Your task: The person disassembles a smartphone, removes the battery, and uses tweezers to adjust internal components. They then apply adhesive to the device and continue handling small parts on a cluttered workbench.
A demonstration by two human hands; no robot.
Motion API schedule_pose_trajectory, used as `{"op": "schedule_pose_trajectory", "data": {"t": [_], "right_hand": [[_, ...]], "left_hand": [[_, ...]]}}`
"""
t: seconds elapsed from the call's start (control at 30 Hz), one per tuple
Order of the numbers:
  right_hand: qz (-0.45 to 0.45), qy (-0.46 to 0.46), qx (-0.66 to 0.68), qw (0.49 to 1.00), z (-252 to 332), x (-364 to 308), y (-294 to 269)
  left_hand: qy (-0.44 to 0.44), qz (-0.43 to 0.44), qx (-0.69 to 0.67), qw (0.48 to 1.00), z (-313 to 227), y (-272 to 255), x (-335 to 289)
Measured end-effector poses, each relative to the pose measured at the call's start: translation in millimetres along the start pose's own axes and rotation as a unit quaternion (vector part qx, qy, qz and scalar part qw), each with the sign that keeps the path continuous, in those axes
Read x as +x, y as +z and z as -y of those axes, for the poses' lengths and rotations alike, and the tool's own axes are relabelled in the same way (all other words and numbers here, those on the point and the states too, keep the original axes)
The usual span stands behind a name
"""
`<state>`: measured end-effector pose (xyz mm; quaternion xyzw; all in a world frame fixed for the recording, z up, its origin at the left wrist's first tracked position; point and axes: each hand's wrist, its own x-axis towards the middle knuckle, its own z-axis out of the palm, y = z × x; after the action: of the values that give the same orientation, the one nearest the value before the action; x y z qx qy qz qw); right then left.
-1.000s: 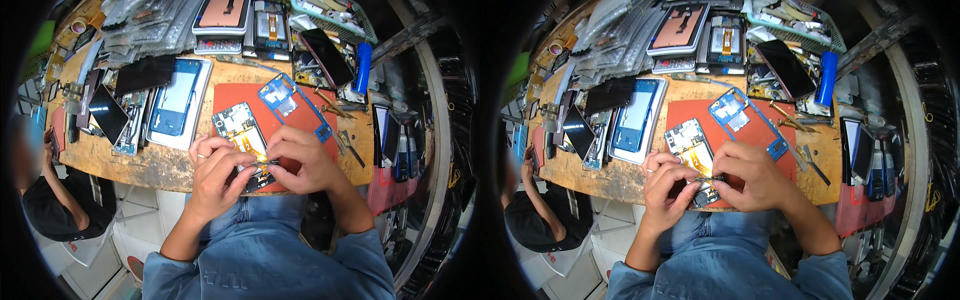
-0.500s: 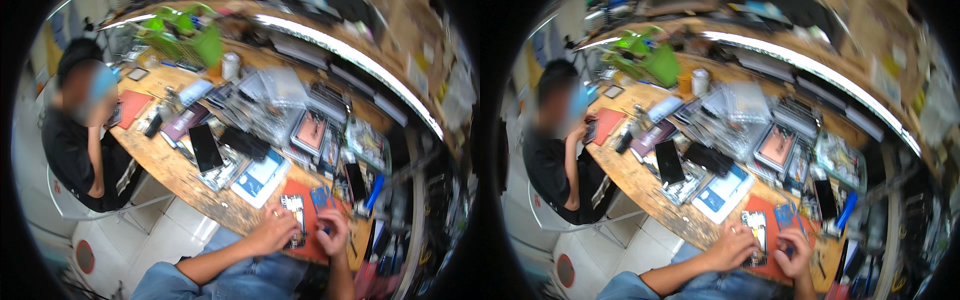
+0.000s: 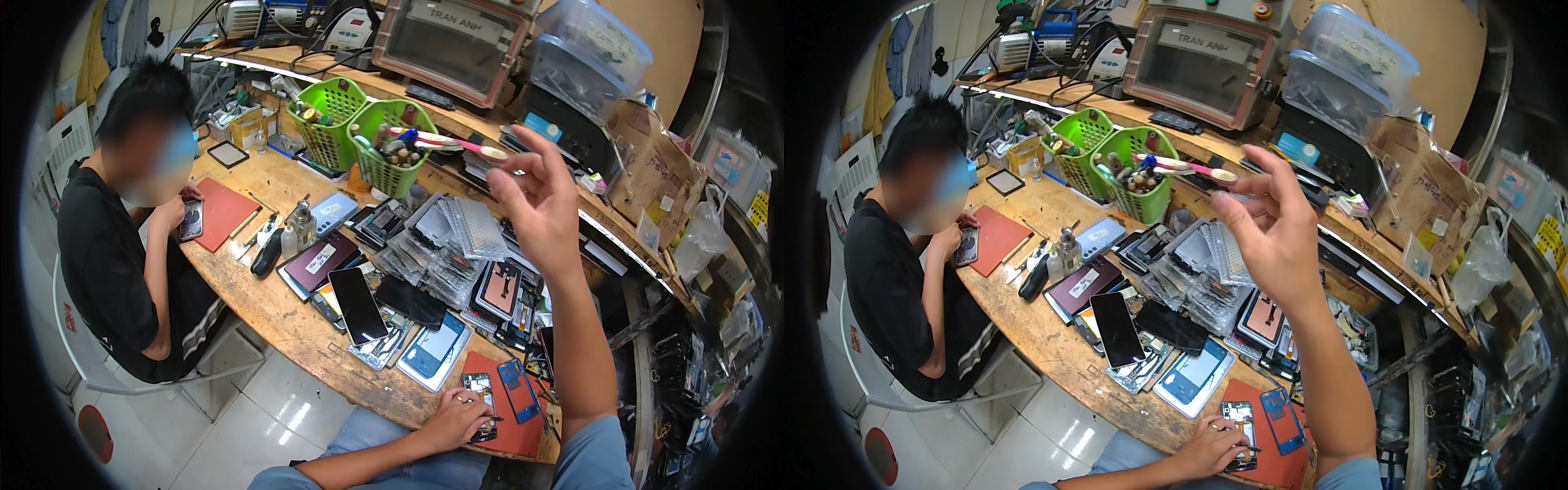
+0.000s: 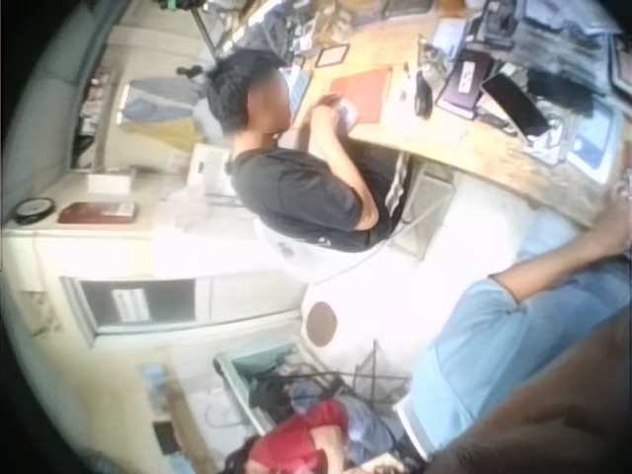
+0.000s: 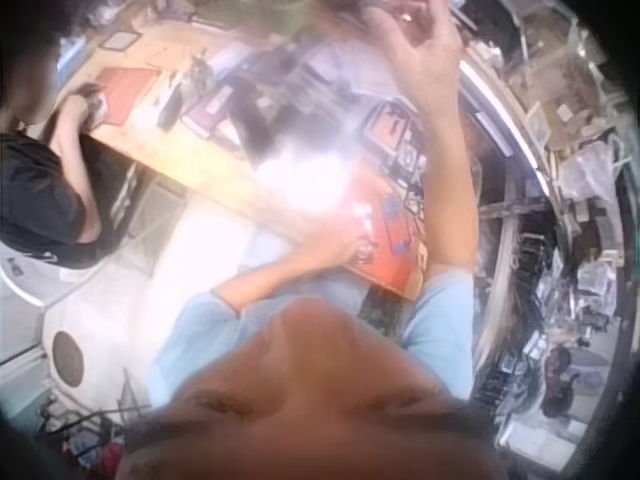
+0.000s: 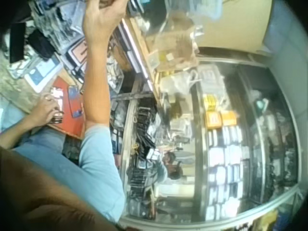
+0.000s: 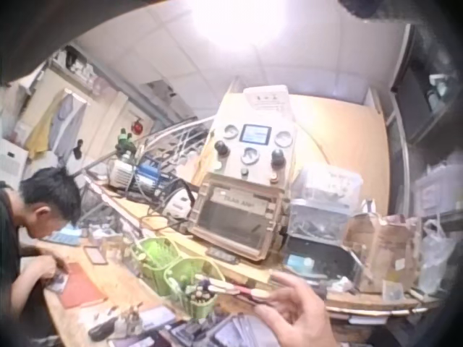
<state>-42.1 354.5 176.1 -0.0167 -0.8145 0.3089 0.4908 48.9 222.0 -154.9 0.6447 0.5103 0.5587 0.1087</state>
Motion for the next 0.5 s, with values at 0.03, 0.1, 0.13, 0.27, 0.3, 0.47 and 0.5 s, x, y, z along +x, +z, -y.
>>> {"op": "schedule_pose_trajectory", "data": {"t": [0.03,0.1,0.13,0.27,0.3,0.47,0.5], "right_hand": [[0.006,-0.014,0.032,0.999,-13.7,6.0,3.7],[-0.048,-0.024,0.05,0.997,-23.1,12.8,16.4],[-0.088,-0.036,0.043,0.995,-20.0,18.0,15.2],[-0.081,-0.023,0.034,0.996,-10.5,32.8,14.4],[-0.062,-0.015,0.029,0.998,-10.3,35.8,13.5],[-0.003,-0.07,-0.106,0.992,-24.5,55.4,21.3],[0.007,-0.069,-0.111,0.991,-22.2,60.1,22.5]], "left_hand": [[-0.002,0.0,-0.008,1.0,-0.4,1.9,-1.4],[0.004,-0.013,-0.017,1.0,-0.1,1.2,-3.6],[0.007,-0.021,-0.021,1.0,0.0,1.2,-5.1],[0.002,-0.024,-0.024,0.999,1.1,10.0,-6.9],[-0.003,-0.021,-0.025,0.999,0.0,7.1,-7.1],[-0.009,-0.012,-0.025,1.0,0.4,1.3,-6.3],[-0.009,-0.012,-0.022,1.0,0.7,0.9,-5.7]]}}
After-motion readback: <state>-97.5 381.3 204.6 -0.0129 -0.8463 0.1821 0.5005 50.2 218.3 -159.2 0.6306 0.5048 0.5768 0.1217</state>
